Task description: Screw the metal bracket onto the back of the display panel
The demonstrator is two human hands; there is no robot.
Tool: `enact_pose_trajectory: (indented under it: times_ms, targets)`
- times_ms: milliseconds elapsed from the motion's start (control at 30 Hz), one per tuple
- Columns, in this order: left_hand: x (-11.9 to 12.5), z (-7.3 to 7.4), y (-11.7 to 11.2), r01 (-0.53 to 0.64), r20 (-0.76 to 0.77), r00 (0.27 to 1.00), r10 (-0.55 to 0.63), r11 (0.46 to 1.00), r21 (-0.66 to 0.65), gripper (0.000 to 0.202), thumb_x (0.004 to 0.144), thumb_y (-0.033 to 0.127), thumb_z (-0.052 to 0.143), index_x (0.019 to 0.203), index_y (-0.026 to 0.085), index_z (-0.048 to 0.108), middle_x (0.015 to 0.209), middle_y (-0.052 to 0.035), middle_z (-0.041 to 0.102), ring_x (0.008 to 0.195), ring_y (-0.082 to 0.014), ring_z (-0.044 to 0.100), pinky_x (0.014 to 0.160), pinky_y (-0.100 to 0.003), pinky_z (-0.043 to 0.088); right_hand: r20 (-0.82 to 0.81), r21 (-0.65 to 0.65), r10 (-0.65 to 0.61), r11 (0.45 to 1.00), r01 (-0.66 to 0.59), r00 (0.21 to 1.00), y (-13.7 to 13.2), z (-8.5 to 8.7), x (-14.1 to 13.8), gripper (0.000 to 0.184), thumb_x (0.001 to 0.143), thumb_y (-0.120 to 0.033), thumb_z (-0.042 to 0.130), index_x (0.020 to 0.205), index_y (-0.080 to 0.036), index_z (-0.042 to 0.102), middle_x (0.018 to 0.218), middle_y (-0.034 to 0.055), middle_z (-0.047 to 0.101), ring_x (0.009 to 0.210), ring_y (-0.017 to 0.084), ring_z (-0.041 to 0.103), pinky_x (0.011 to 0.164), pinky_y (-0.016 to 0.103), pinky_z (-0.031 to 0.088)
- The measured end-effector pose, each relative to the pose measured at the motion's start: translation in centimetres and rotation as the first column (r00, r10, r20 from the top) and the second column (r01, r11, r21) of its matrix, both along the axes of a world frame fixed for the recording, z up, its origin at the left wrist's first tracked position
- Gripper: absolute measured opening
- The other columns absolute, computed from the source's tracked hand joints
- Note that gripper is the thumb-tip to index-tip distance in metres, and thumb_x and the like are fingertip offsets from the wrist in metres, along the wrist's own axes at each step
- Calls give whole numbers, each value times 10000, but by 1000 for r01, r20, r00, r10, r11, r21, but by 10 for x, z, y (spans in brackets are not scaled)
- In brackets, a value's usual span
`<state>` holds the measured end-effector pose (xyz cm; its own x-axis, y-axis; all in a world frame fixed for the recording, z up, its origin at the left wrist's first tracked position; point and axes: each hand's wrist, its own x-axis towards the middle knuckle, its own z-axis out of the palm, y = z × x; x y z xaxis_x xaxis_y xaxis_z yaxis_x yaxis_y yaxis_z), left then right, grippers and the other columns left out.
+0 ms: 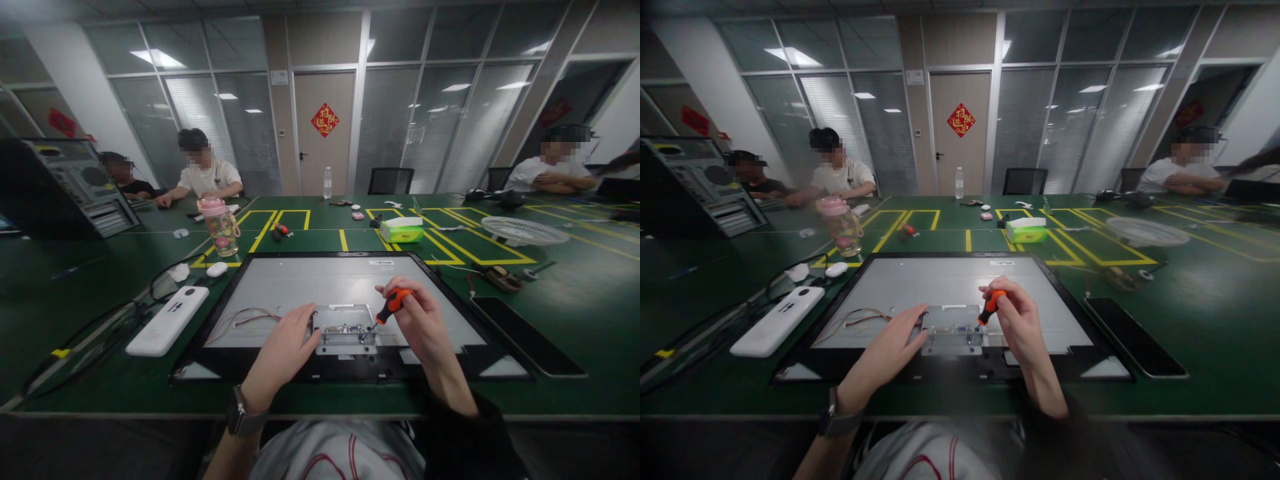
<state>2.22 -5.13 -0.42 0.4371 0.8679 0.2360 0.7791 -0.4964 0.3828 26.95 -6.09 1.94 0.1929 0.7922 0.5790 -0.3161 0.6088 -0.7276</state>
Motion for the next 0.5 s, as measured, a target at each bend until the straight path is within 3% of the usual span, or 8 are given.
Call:
enact_pose_trajectory:
  times_ms: [133, 300, 500]
  targets:
    - [0, 1, 0, -1, -4, 1000, 1, 1000, -12, 456, 963, 339, 422, 1379, 157, 461, 1431, -130, 517, 1312, -249, 488, 1122, -440, 354, 13, -34, 27, 999, -27, 1000, -3, 1, -1, 209, 877, -407, 641, 1016, -268, 715, 867, 42, 695, 812, 193, 654, 806, 404, 550]
    - [0, 0, 1, -4, -12, 1000, 4, 1000, -12, 456, 963, 343, 422, 1378, 156, 460, 1428, -131, 520, 1315, -250, 485, 1119, -443, 359, 76, -33, 24, 999, -22, 997, -3, 4, -3, 239, 900, -405, 600, 1045, -245, 703, 885, 63, 713, 817, 216, 671, 734, 386, 543]
    - [0, 0, 0, -12, -9, 1000, 12, 1000, -16, 467, 959, 348, 433, 1379, 147, 466, 1426, -134, 522, 1315, -257, 486, 1122, -447, 359, 175, 57, -291, 957, 285, 941, 3, 1, -1, 117, 801, -280, 734, 916, -260, 724, 909, 25, 656, 853, 184, 625, 759, 313, 509]
